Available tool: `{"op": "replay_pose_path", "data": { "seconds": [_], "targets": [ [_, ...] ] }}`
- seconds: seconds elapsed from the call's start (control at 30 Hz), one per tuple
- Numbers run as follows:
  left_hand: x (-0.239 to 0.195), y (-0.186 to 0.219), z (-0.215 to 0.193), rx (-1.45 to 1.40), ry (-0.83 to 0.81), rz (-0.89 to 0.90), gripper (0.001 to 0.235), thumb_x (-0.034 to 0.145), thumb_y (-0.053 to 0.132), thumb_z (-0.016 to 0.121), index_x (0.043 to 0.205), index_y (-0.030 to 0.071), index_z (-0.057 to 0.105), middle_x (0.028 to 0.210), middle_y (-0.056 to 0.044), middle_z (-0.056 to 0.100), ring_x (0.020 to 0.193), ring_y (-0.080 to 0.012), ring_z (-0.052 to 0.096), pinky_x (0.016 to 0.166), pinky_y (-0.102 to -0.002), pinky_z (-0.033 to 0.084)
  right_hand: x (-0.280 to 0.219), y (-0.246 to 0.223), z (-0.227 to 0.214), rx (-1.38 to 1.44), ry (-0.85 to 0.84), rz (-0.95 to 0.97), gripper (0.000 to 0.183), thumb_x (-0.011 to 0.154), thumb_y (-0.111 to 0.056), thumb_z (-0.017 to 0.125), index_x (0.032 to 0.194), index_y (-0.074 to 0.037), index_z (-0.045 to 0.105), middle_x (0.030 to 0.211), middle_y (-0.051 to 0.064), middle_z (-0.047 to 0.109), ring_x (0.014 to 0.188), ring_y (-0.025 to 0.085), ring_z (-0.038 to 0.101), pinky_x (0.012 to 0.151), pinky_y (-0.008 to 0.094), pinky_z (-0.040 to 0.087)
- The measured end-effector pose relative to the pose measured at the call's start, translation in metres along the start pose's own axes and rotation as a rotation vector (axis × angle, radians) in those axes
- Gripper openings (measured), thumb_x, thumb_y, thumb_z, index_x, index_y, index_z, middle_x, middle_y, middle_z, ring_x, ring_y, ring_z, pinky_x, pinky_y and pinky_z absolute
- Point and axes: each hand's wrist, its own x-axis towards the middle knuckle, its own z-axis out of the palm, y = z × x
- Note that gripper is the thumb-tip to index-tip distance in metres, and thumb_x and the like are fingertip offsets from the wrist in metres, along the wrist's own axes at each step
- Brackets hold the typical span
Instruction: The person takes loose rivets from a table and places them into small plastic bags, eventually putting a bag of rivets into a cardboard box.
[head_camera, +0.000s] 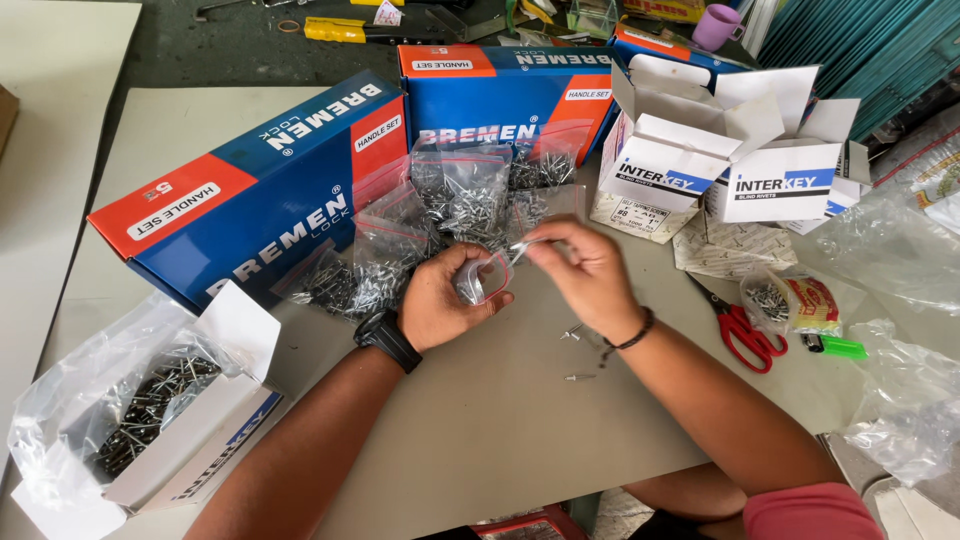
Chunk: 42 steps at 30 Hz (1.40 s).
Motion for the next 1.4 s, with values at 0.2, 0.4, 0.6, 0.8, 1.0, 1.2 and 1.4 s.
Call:
{"op": "replay_pose_path", "data": {
  "seconds": [0.2, 0.4, 0.6, 0.8, 1.0, 1.2, 1.4],
  "targets": [
    [0.000, 0.000, 0.000, -0.023, 0.005, -0.026, 0.043, 0.066, 0.021, 0.093, 0.102, 0.007, 0.072, 0.087, -0.009, 0.074, 0.081, -0.0215, 0.072, 0.075, -0.032, 0.056, -0.005, -0.028, -0.003, -0.294, -0.164, -0.028, 0.025, 0.092, -0.010, 0.075, 0.116, -0.005, 0.074, 0.115, 0.013, 0.074, 0.112, 0.025, 0.068, 0.100, 0.041, 0.051],
    [0.002, -0.003, 0.001, -0.016, -0.006, 0.013, 0.041, 0.068, 0.020, 0.092, 0.100, 0.007, 0.071, 0.087, -0.011, 0.072, 0.080, -0.0226, 0.071, 0.074, -0.033, 0.056, -0.027, -0.055, -0.059, -0.845, -0.573, 0.375, 0.020, 0.092, -0.024, 0.069, 0.106, -0.010, 0.076, 0.098, 0.015, 0.077, 0.098, 0.039, 0.066, 0.089, 0.051, 0.054],
    [0.001, -0.001, 0.004, 0.017, -0.015, 0.031, 0.042, 0.067, 0.019, 0.092, 0.101, 0.006, 0.071, 0.088, -0.012, 0.073, 0.080, -0.0257, 0.073, 0.073, -0.035, 0.057, -0.068, -0.024, -0.060, -0.979, -0.627, 0.388, 0.015, 0.094, -0.027, 0.068, 0.100, -0.017, 0.078, 0.097, 0.007, 0.077, 0.097, 0.032, 0.067, 0.088, 0.044, 0.053],
    [-0.001, -0.010, 0.001, 0.048, -0.046, 0.041, 0.042, 0.070, 0.022, 0.093, 0.101, 0.006, 0.070, 0.087, -0.012, 0.072, 0.080, -0.0246, 0.073, 0.073, -0.033, 0.058, -0.085, 0.021, -0.063, -1.197, -0.604, 0.027, 0.014, 0.078, -0.029, 0.070, 0.076, -0.020, 0.060, 0.071, 0.002, 0.065, 0.078, 0.027, 0.066, 0.070, 0.039, 0.052],
    [-0.002, -0.008, 0.004, 0.016, -0.024, 0.043, 0.044, 0.066, 0.019, 0.094, 0.101, 0.005, 0.071, 0.087, -0.013, 0.073, 0.080, -0.0262, 0.074, 0.072, -0.035, 0.058, -0.053, 0.006, -0.059, -1.022, -0.587, -0.138, 0.012, 0.078, -0.026, 0.067, 0.078, -0.017, 0.058, 0.070, 0.001, 0.062, 0.075, 0.028, 0.066, 0.067, 0.041, 0.051],
    [-0.001, 0.003, 0.002, 0.054, -0.030, 0.100, 0.046, 0.065, 0.019, 0.093, 0.101, 0.003, 0.070, 0.088, -0.017, 0.072, 0.080, -0.0328, 0.073, 0.073, -0.040, 0.057, 0.017, -0.056, -0.031, -1.137, -0.506, -0.584, 0.011, 0.083, -0.022, 0.067, 0.079, -0.016, 0.059, 0.076, 0.004, 0.060, 0.081, 0.026, 0.061, 0.075, 0.040, 0.048],
    [-0.001, 0.013, -0.001, 0.111, -0.061, 0.081, 0.049, 0.063, 0.020, 0.093, 0.102, 0.002, 0.070, 0.089, -0.017, 0.073, 0.083, -0.0368, 0.072, 0.078, -0.046, 0.057, 0.026, -0.060, 0.005, -0.989, -0.621, -0.694, 0.002, 0.091, -0.012, 0.067, 0.090, -0.011, 0.068, 0.084, 0.004, 0.065, 0.086, 0.025, 0.062, 0.076, 0.037, 0.046]
  ]
}}
